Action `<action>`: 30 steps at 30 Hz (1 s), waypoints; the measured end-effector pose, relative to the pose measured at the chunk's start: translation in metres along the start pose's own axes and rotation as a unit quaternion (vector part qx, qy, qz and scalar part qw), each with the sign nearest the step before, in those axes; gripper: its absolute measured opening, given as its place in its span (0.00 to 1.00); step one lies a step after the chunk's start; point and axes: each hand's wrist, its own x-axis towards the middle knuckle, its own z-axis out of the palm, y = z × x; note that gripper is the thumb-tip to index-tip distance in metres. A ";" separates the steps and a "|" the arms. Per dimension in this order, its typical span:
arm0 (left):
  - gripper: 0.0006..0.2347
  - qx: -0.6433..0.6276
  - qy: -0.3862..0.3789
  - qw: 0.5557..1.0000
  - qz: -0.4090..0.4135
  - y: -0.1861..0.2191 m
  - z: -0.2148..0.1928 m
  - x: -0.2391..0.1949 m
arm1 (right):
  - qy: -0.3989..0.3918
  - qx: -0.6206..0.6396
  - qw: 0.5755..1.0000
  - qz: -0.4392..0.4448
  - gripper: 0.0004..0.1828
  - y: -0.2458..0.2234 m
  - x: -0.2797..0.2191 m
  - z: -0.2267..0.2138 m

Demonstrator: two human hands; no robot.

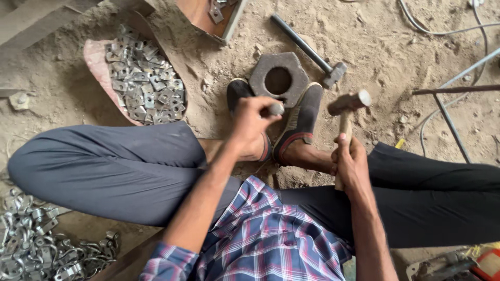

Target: The person sits on the ground and uses a hammer to strike metal components placed on a large hexagonal nut acting as an anvil, shaping and aligning the small metal plates.

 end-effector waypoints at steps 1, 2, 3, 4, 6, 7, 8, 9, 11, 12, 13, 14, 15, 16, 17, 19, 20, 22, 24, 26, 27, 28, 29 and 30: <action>0.12 0.021 -0.013 1.000 0.008 -0.007 0.011 -0.003 | 0.000 0.015 1.000 0.005 0.23 0.004 0.005 0.001; 0.11 0.043 -0.027 0.999 0.016 -0.015 0.025 -0.006 | 0.000 0.030 0.999 0.010 0.23 0.007 0.008 0.001; 0.09 0.063 -0.041 0.997 0.027 -0.022 0.040 -0.007 | 0.003 0.045 0.999 0.013 0.24 0.010 0.012 -0.001; 0.07 0.077 -0.054 0.994 0.061 -0.029 0.054 -0.011 | 0.009 0.047 0.999 0.018 0.24 0.012 0.013 -0.005; 0.07 0.168 -0.086 0.973 0.134 -0.039 0.070 -0.013 | 0.017 0.059 0.998 0.020 0.24 0.014 0.017 -0.005; 0.06 0.244 -0.104 0.950 0.167 -0.043 0.071 -0.015 | 0.015 0.063 0.998 0.015 0.24 0.015 0.018 -0.004; 0.10 0.218 -0.131 0.954 0.158 -0.047 0.066 -0.020 | 0.012 0.068 0.998 0.011 0.23 0.016 0.018 -0.003; 0.14 0.187 -0.159 0.957 0.151 -0.047 0.063 -0.024 | 0.012 0.069 0.997 0.005 0.23 0.015 0.019 -0.004; 0.13 0.215 -0.149 0.954 0.150 -0.044 0.054 -0.024 | 0.006 0.050 0.999 0.010 0.24 0.015 0.019 -0.004; 0.12 0.228 -0.144 0.951 0.150 -0.040 0.050 -0.019 | 0.005 0.040 0.999 0.012 0.24 0.015 0.020 -0.004; 0.12 0.253 -0.088 0.950 0.160 -0.036 0.048 -0.012 | 0.002 0.046 0.999 0.015 0.25 0.016 0.019 -0.004; 0.12 0.277 -0.032 0.945 0.170 -0.032 0.048 -0.003 | 0.000 0.052 0.998 0.019 0.25 0.017 0.020 -0.004; 0.12 0.297 0.023 0.938 0.178 -0.029 0.049 0.004 | -0.002 0.057 0.998 0.025 0.25 0.018 0.020 -0.005; 0.11 0.337 0.037 0.924 0.174 -0.026 0.051 0.010 | -0.001 0.060 0.998 0.031 0.25 0.019 0.020 -0.004; 0.10 0.377 0.053 0.909 0.169 -0.024 0.053 0.017 | -0.001 0.062 0.997 0.037 0.25 0.019 0.022 -0.003; 0.07 0.437 0.055 0.883 0.161 -0.023 0.059 0.021 | 0.002 0.060 0.997 0.046 0.25 0.019 0.024 -0.002; 0.05 0.458 0.042 0.874 0.158 -0.024 0.063 0.020 | 0.004 0.055 0.997 0.050 0.25 0.020 0.024 -0.003; 0.03 0.467 0.045 0.869 0.159 -0.025 0.069 0.016 | 0.006 0.053 0.997 0.055 0.25 0.020 0.023 -0.005; 0.02 0.442 0.074 0.878 0.167 -0.029 0.068 0.018 | 0.006 0.057 0.997 0.060 0.25 0.020 0.028 -0.003; 0.02 0.423 0.074 0.889 0.156 -0.033 0.066 0.022 | 0.002 0.066 0.996 0.064 0.25 0.021 0.030 -0.004; 0.02 0.414 0.072 0.895 0.151 -0.035 0.065 0.026 | 0.001 0.071 0.995 0.067 0.25 0.022 0.030 -0.004; 0.03 0.419 0.065 0.894 0.144 -0.037 0.063 0.031 | 0.001 0.072 0.995 0.070 0.25 0.024 0.030 -0.004; 0.03 0.423 0.057 0.894 0.137 -0.038 0.061 0.036 | 0.002 0.072 0.995 0.074 0.25 0.025 0.029 -0.005; 0.04 0.427 0.049 0.893 0.130 -0.040 0.059 0.041 | 0.003 0.073 0.994 0.077 0.25 0.026 0.029 -0.006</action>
